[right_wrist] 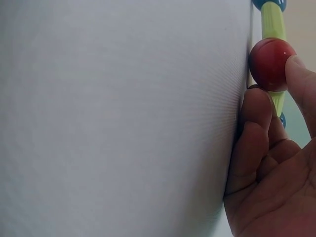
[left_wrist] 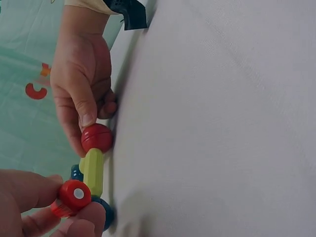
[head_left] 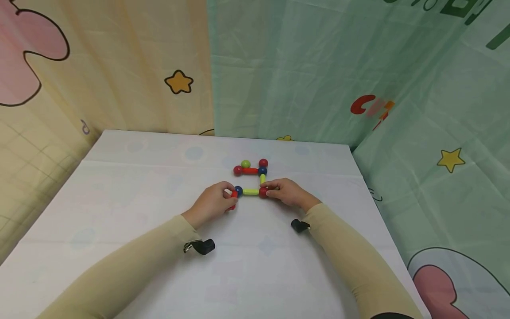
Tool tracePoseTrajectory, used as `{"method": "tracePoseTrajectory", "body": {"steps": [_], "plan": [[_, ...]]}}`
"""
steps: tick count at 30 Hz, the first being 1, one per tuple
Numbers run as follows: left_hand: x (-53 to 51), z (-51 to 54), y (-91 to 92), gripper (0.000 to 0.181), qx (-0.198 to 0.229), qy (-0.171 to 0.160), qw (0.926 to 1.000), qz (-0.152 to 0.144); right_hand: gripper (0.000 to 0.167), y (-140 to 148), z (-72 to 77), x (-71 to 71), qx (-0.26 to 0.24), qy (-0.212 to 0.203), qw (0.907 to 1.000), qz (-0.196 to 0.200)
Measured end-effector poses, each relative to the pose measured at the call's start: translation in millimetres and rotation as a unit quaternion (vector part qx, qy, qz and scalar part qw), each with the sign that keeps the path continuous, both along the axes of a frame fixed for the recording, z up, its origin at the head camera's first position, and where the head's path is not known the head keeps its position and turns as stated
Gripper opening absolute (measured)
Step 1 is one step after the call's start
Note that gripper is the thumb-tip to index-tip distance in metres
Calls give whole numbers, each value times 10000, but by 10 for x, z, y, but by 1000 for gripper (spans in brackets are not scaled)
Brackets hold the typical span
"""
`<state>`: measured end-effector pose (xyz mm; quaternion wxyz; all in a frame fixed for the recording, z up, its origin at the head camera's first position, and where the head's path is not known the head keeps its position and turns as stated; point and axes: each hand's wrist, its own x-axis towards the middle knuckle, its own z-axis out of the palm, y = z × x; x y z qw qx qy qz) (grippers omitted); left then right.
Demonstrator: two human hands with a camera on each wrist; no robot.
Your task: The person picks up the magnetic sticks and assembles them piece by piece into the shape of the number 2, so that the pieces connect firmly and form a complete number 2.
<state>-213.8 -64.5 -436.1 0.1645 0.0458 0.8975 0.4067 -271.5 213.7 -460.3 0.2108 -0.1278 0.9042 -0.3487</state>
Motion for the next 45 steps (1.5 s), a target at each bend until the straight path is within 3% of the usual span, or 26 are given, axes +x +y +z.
{"method": "tracePoseTrajectory", "body": {"steps": [9,22,45], "plan": [[28,-93,78,32,42,-3,9998,212,34,9,-17,-1,60,84,9999,53],[76,-142,74,32,359,41,9991,202,34,4,-1,0,34,-2,10000,-36],[21,-81,168,33,-39,-358,9986,386,34,-6,-1,7,25,22,10000,6]]}}
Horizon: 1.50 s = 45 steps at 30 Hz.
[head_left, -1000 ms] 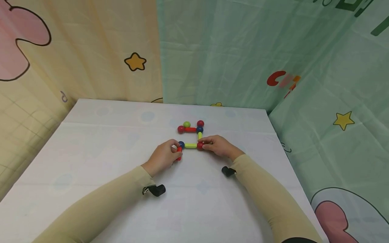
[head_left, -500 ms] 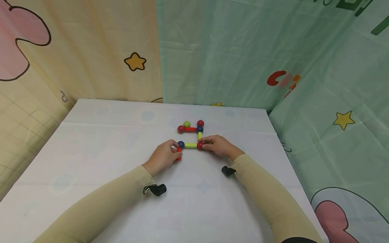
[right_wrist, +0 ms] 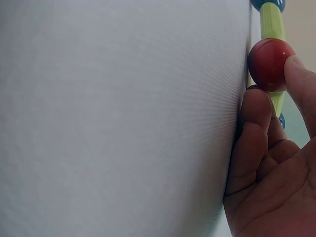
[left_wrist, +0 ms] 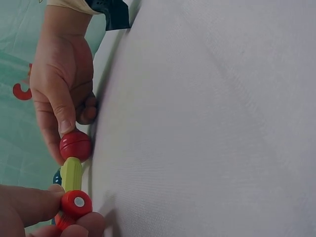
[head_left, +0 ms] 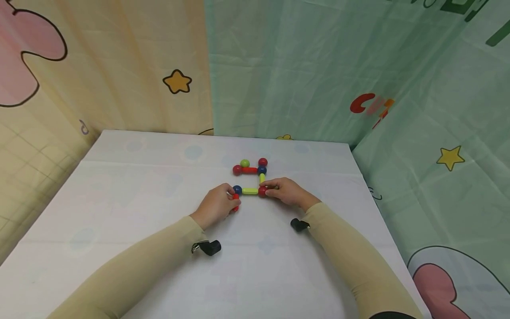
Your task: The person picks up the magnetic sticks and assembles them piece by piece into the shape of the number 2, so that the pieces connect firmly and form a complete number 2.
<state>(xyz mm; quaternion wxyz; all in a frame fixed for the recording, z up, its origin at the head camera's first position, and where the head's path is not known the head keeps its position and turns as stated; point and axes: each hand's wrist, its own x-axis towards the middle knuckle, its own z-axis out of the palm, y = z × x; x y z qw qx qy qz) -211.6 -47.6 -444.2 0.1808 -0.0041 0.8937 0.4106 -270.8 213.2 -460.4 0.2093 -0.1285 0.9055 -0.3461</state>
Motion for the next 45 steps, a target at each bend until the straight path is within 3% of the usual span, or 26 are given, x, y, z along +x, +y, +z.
{"method": "tracePoseTrajectory", "body": {"steps": [8,16,27,45], "plan": [[-15,-17,9,33,-109,27,9999,16,34,0,-11,-3,-30,-18,10000,17],[-28,-39,25,30,-269,346,9990,-59,34,6,8,-11,73,-15,10000,-17],[-30,-41,21,31,-262,348,9990,-91,34,0,25,11,-34,95,9999,88],[-32,18,-39,28,-500,306,9971,-484,35,35,39,11,103,-93,9999,-98]]}}
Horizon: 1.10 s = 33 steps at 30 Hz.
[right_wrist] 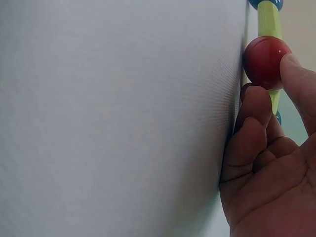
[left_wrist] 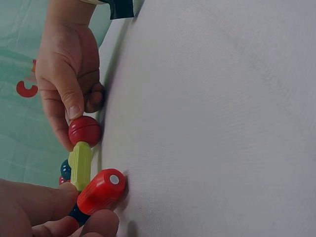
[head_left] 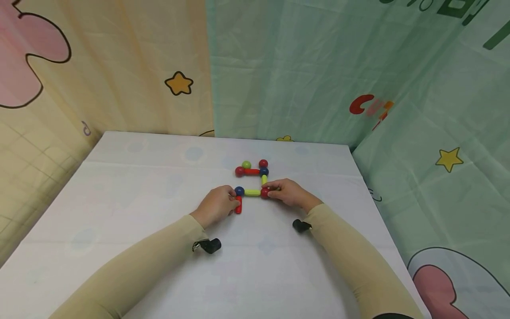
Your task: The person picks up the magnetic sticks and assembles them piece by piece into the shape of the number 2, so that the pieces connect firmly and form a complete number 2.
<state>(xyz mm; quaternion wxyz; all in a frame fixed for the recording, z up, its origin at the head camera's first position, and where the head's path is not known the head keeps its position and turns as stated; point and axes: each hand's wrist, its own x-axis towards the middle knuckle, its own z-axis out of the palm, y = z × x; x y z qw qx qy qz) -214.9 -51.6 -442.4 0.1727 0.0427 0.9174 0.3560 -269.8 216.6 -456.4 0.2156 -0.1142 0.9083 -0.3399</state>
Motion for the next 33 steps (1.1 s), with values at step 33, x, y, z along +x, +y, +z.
{"method": "tracePoseTrajectory", "body": {"steps": [33], "plan": [[-1095,79,-216,68,-46,42,9998,-193,35,32,-4,-8,-31,-84,10000,-38]]}}
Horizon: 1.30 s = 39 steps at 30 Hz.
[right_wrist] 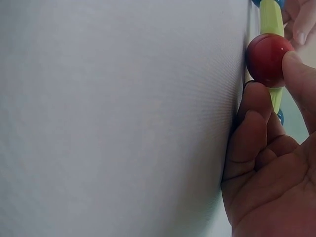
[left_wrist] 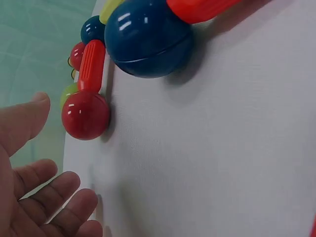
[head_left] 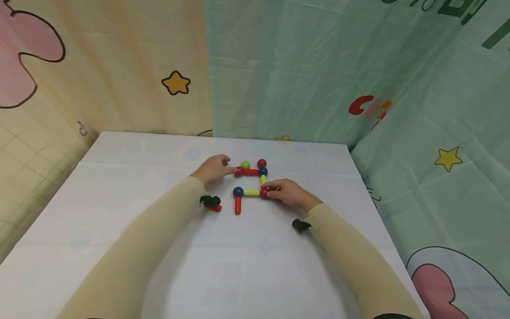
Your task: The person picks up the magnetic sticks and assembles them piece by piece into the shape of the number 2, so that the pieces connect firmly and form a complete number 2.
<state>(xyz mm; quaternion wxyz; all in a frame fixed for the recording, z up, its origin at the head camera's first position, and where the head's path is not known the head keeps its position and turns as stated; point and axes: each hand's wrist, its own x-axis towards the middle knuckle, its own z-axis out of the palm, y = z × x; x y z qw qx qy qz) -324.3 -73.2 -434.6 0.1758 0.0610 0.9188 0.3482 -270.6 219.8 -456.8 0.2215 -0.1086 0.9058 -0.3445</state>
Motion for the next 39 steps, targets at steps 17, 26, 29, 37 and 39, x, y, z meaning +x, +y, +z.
{"method": "tracePoseTrajectory", "body": {"steps": [17,26,29,37,39], "plan": [[-237,-126,356,63,-16,-34,10000,79,35,0,8,15,16,33,9999,123],[-227,-142,462,57,24,29,9999,96,35,2,11,17,1,51,9999,93],[-213,-139,482,55,-49,117,9999,86,35,0,10,16,-43,33,9999,89],[-184,-121,520,51,-62,221,9997,122,35,15,-23,-4,-26,49,9999,99],[-184,-119,524,50,-97,255,9995,138,35,12,-30,-7,-35,61,9999,105]]}}
